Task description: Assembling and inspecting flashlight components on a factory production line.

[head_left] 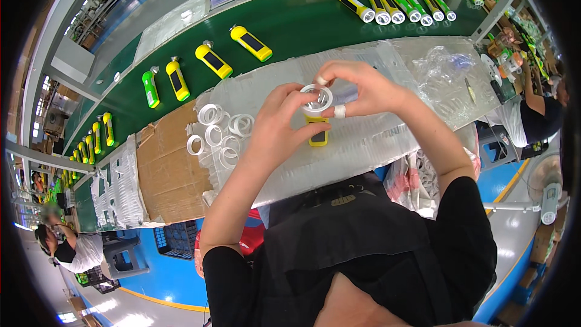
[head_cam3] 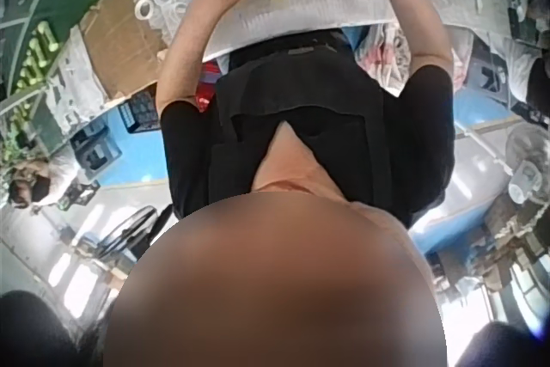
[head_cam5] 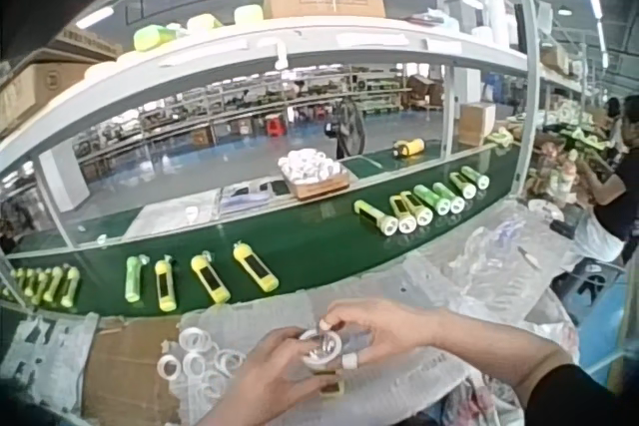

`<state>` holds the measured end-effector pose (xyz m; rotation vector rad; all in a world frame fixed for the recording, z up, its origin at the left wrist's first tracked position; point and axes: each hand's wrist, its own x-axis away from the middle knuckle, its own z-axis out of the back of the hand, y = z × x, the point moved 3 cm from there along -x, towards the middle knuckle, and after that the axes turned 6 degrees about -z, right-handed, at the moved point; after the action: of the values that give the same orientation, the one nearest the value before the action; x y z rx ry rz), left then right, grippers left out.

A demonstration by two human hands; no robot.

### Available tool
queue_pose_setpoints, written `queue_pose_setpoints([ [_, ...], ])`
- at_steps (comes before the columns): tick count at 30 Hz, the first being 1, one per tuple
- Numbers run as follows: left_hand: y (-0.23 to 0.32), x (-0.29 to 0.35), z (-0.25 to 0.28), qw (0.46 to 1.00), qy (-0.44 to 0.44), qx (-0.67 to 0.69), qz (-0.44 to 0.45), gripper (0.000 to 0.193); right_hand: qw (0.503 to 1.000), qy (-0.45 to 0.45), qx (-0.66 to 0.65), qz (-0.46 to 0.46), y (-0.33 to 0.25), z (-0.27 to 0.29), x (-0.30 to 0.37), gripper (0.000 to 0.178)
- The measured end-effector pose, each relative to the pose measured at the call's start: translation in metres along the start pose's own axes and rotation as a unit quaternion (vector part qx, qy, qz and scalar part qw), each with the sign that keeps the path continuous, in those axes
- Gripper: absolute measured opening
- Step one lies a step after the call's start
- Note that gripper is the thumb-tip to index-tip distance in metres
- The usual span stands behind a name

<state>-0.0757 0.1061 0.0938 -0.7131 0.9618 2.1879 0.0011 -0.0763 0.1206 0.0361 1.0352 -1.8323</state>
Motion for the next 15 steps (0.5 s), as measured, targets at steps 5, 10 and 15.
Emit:
queue_pose_setpoints([
  [5,-0.006,0.003,-0.019,0.989,0.004,0.111,0.093,0.042,0.953,-0.246,0.172,-0.035,-0.024,0.007,-0.029,0.033],
  [10,-0.009,-0.001,-0.019,0.992,0.003,0.094,0.080,0.042,0.928,-0.304,0.210,-0.055,-0.033,0.006,-0.046,0.029],
  [15,-0.008,-0.004,-0.019,0.995,-0.003,0.061,0.078,0.042,0.915,-0.279,0.268,-0.115,-0.037,-0.004,-0.048,0.028],
])
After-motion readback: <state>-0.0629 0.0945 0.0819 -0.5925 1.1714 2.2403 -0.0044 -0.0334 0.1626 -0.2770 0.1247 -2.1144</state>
